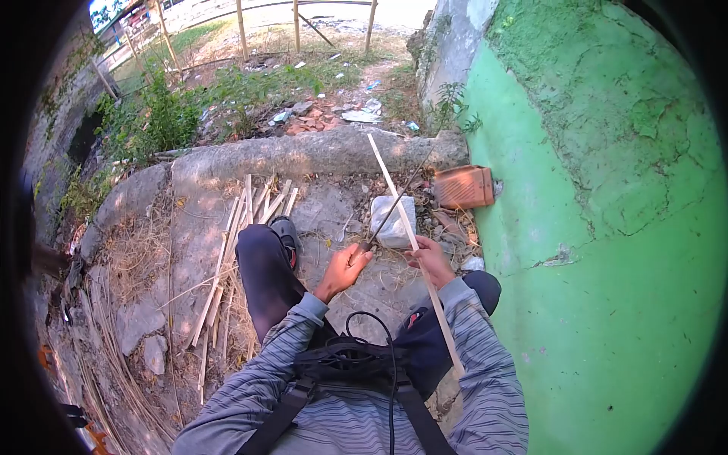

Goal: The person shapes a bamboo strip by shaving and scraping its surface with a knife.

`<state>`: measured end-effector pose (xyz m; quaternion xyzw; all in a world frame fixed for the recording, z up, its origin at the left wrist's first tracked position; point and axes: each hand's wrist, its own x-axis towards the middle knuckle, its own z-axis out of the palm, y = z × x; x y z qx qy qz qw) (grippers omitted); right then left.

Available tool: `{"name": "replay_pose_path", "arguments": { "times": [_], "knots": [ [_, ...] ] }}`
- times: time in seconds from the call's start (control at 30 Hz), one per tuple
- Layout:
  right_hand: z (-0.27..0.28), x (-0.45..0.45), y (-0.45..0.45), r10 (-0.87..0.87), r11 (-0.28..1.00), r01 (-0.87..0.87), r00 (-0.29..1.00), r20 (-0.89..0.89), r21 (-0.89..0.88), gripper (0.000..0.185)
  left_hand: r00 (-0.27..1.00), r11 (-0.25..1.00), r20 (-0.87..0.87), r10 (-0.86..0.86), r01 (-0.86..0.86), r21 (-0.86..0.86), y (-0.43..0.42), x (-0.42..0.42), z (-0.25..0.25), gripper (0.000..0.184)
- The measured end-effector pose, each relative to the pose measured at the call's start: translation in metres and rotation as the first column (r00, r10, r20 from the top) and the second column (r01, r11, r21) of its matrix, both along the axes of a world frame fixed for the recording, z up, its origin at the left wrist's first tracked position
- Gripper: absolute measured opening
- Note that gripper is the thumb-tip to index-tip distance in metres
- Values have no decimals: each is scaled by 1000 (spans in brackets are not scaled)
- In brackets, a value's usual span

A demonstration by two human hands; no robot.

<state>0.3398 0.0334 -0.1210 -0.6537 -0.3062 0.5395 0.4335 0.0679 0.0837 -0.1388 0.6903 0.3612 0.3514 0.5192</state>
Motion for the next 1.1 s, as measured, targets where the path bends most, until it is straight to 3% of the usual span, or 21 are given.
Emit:
{"name": "replay_pose_path", "arguments": {
  "times": [0.17,0.27,0.33,0.4,0.47,0.53,0.7,0.9,1.0,1.1],
  "knots": [
    [25,-11,-27,49,911,-143,969,-243,-388,34,1000,999,17,10,-9,-31,-2,-4,-1,42],
    [-1,21,-32,55,940,-123,975,-216,-317,30,999,1000,41,27,-26,-12,0,-3,4,45],
    [-8,31,-32,68,955,-153,947,-314,-253,31,999,1000,37,23,-23,-13,-4,-5,0,47],
    [-7,34,-34,-10,970,-92,909,-417,-223,31,1000,993,-11,-20,19,-119,0,-5,-3,51],
    [10,26,-44,-1,969,-118,876,-482,-216,33,1000,996,-7,-18,17,-87,0,-3,-4,55],
    [25,11,-64,-180,938,-53,771,-611,-344,37,1000,999,-14,3,-4,-40,-2,-3,-1,54],
    [25,2,-128,-272,917,-41,664,-697,-397,37,999,999,-52,6,-5,35,-1,1,-3,49],
    [52,-23,-161,-185,964,-26,651,-736,-264,38,999,997,4,-45,45,66,-6,8,1,45],
    [42,-22,-167,-149,982,-13,565,-812,-189,40,999,995,-26,-44,46,93,-7,10,0,46],
    [40,-23,-167,-137,987,10,568,-812,-160,44,994,996,-79,-75,79,49,-9,9,0,45]
  ]
}}
